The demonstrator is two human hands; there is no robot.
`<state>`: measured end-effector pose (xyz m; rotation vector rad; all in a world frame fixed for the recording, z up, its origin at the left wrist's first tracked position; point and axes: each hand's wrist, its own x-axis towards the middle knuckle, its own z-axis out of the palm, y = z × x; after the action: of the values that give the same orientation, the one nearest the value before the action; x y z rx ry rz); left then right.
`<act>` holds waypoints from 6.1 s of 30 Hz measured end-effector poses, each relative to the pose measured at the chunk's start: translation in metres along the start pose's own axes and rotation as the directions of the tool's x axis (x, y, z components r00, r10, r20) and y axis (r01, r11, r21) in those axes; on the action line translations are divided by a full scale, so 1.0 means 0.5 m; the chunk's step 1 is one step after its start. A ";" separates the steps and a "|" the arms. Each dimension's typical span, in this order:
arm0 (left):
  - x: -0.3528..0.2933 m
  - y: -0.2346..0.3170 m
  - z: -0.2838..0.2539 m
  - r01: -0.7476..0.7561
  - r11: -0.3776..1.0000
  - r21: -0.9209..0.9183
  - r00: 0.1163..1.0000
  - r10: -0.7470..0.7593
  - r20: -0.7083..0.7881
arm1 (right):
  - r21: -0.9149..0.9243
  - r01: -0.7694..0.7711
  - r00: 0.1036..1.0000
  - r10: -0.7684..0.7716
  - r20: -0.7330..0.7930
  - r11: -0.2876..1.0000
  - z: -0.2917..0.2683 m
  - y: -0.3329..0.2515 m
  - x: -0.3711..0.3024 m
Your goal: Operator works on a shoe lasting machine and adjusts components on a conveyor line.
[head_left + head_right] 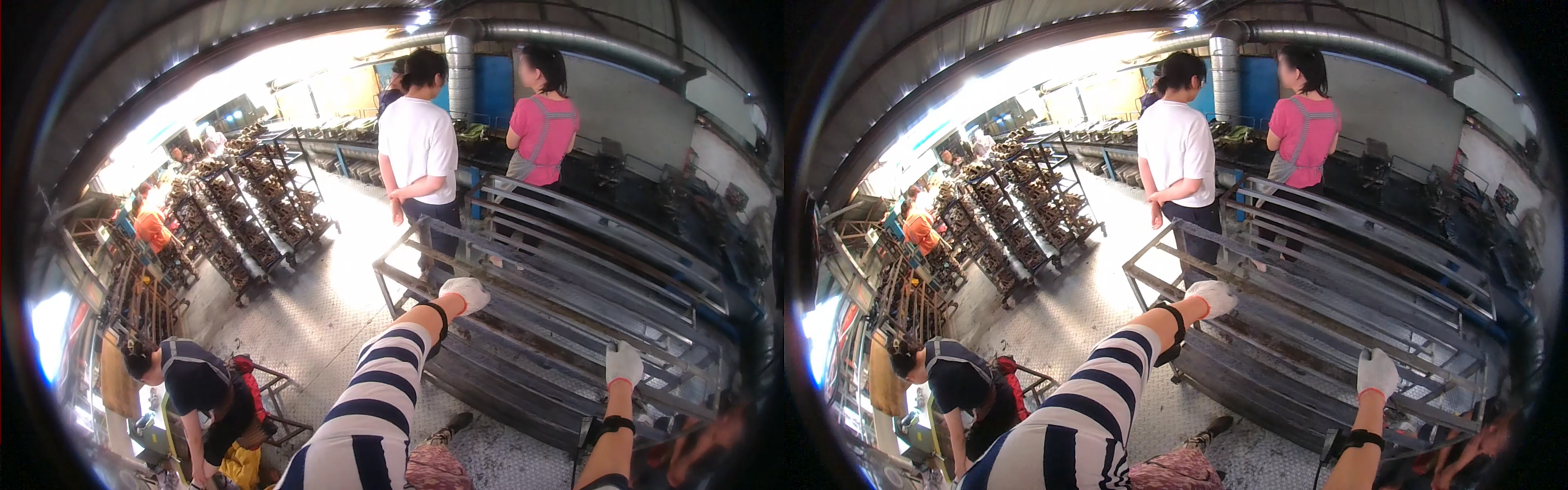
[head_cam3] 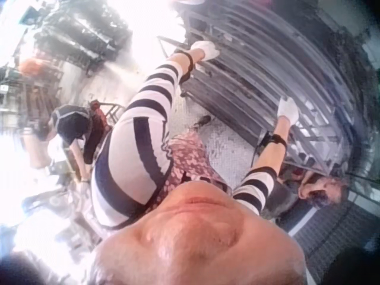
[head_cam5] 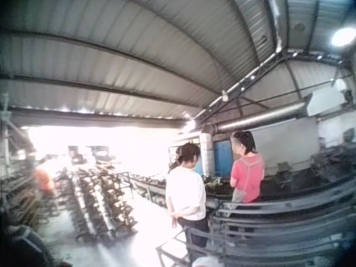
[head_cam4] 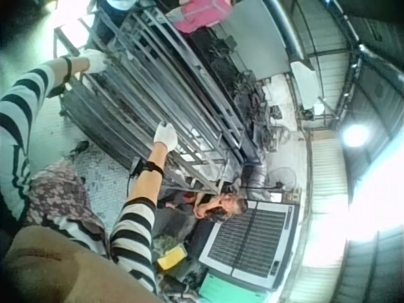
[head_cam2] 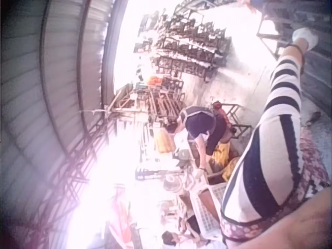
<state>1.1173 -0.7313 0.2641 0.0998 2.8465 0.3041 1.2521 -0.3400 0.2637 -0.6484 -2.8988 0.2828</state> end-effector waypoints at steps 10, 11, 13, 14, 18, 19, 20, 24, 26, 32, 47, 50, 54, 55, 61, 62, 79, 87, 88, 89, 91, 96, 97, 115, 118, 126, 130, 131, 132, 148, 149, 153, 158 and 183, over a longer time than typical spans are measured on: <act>0.002 0.005 0.006 -0.001 1.000 0.012 0.999 0.001 -0.035 | -0.017 -0.004 1.000 0.004 0.017 1.000 -0.002 0.004 0.004; 0.004 0.006 0.008 -0.002 1.000 0.013 0.999 0.003 -0.034 | -0.024 -0.007 0.999 0.008 0.032 1.000 -0.001 0.007 0.005; 0.008 0.001 0.014 -0.002 1.000 0.008 0.999 0.003 -0.045 | -0.027 -0.003 1.000 0.004 0.027 1.000 0.003 0.009 0.008; 0.010 -0.001 0.015 -0.001 1.000 0.009 0.999 0.002 -0.045 | -0.032 0.000 1.000 0.000 0.021 0.999 0.005 0.009 0.008; 0.017 -0.006 0.021 -0.013 1.000 0.020 0.999 0.013 -0.039 | -0.020 0.003 1.000 -0.003 0.017 1.000 0.004 0.006 0.007; 0.017 -0.005 0.020 -0.018 1.000 0.018 0.999 0.018 -0.042 | -0.016 0.006 1.000 -0.006 0.014 1.000 0.005 0.009 0.008; 0.017 -0.003 0.020 -0.019 1.000 0.019 0.999 0.020 -0.042 | -0.012 0.010 1.000 -0.009 0.012 1.000 0.006 0.011 0.008; -0.002 0.010 0.003 -0.008 1.000 0.009 1.000 0.008 -0.025 | -0.028 0.002 1.000 -0.002 0.010 1.000 0.002 0.008 0.005; -0.003 0.010 0.000 -0.007 1.000 0.014 1.000 0.007 -0.010 | -0.031 0.001 1.000 -0.001 0.004 1.000 0.000 0.005 0.005; 0.003 0.003 0.004 0.000 0.999 0.033 1.000 0.000 0.000 | -0.015 -0.004 1.000 0.004 -0.006 1.000 0.002 0.002 0.004; -0.022 0.022 -0.019 -0.007 0.999 0.045 1.000 0.006 0.018 | 0.003 -0.023 0.999 0.023 0.035 1.000 0.005 0.008 0.009; -0.011 0.015 -0.013 0.014 1.000 0.026 0.998 -0.015 0.055 | 0.003 -0.029 0.999 0.028 0.028 1.000 -0.001 0.003 0.007; -0.001 0.011 0.002 0.005 0.999 0.041 1.000 -0.005 0.004 | -0.013 -0.024 1.000 0.024 0.010 1.000 0.007 0.010 0.008; 0.001 0.008 0.006 -0.007 0.999 0.042 1.000 0.007 0.000 | -0.006 -0.013 1.000 0.013 0.001 1.000 0.005 0.007 0.005; -0.023 0.024 -0.011 0.012 0.999 0.039 1.000 -0.012 -0.010 | -0.001 -0.016 1.000 0.016 0.007 1.000 0.007 0.013 0.005; -0.002 0.017 0.003 0.012 1.000 0.026 1.000 -0.012 0.004 | 0.007 -0.006 1.000 0.006 0.000 1.000 0.012 0.018 0.006; -0.013 0.027 -0.015 0.018 0.999 0.042 1.000 -0.018 -0.017 | -0.031 -0.019 0.999 0.020 0.038 0.999 0.009 0.011 0.017; -0.013 0.026 -0.015 -0.005 0.999 0.035 1.000 0.005 -0.002 | -0.036 -0.022 0.998 0.024 0.066 0.999 0.007 0.010 0.018; -0.013 0.027 -0.015 -0.006 0.999 0.036 1.000 0.006 -0.002 | -0.027 -0.030 0.997 0.032 0.074 0.999 0.004 0.008 0.017; -0.014 0.027 -0.016 0.000 0.999 0.042 1.000 0.000 0.000 | -0.018 -0.037 0.996 0.039 0.083 0.999 0.003 0.006 0.016; -0.015 0.029 -0.016 0.012 0.999 0.052 1.000 -0.012 0.006 | -0.019 -0.039 0.995 0.041 0.086 0.999 0.001 0.007 0.015; -0.017 0.032 -0.015 -0.011 0.999 0.039 1.000 0.011 0.000 | -0.020 -0.057 0.993 0.059 0.100 0.998 -0.005 0.007 0.013; -0.017 0.034 -0.015 -0.022 0.999 0.042 1.000 0.022 -0.001 | -0.018 -0.063 0.993 0.064 0.097 0.998 -0.004 0.010 0.014; -0.003 0.024 -0.009 -0.008 1.000 0.023 1.000 0.008 0.013 | -0.034 -0.016 1.000 0.016 0.004 0.999 0.007 0.016 0.012; -0.006 0.000 -0.010 -0.007 1.000 0.028 1.000 0.007 0.001 | -0.068 -0.028 0.999 0.030 0.035 0.997 0.008 -0.003 0.014; 0.006 0.004 0.004 -0.018 0.999 0.046 0.999 0.019 -0.026 | 0.044 -0.039 0.998 0.037 0.043 0.998 -0.001 0.003 0.009; -0.018 0.028 -0.023 0.000 1.000 0.029 1.000 -0.001 0.030 | -0.014 -0.014 0.999 0.015 0.046 1.000 -0.001 0.006 0.013; -0.025 0.039 -0.027 -0.030 0.999 0.037 0.999 0.029 0.023 | -0.023 -0.033 0.998 0.034 0.049 0.999 -0.001 0.013 0.013; -0.031 0.042 -0.031 -0.060 0.997 0.044 0.998 0.060 0.016 | -0.032 -0.052 0.997 0.053 0.050 0.998 0.000 0.016 0.011; 0.012 -0.011 0.013 -0.115 0.993 0.028 0.992 0.116 -0.051 | -0.009 -0.039 0.999 0.039 0.036 0.999 -0.012 -0.005 0.004; 0.017 -0.019 0.017 -0.133 0.989 0.066 0.990 0.136 -0.047 | -0.016 -0.035 0.999 0.036 0.033 0.999 -0.011 -0.008 0.004; -0.019 0.021 -0.021 -0.203 0.969 0.144 0.979 0.200 0.033 | -0.022 -0.016 1.000 0.015 -0.008 1.000 0.006 0.013 0.011; -0.001 0.000 0.002 -0.118 0.991 0.055 0.991 0.121 -0.051 | -0.031 -0.017 1.000 0.018 0.020 0.999 -0.005 0.000 0.007; -0.032 0.026 -0.019 -0.169 0.982 0.088 0.983 0.174 -0.054 | -0.032 -0.020 0.999 0.021 0.032 0.999 0.003 0.017 0.010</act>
<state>1.1305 -0.7223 0.2801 0.3597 2.9173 0.2272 1.2506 -0.3306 0.2611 -0.6845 -2.9344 0.2529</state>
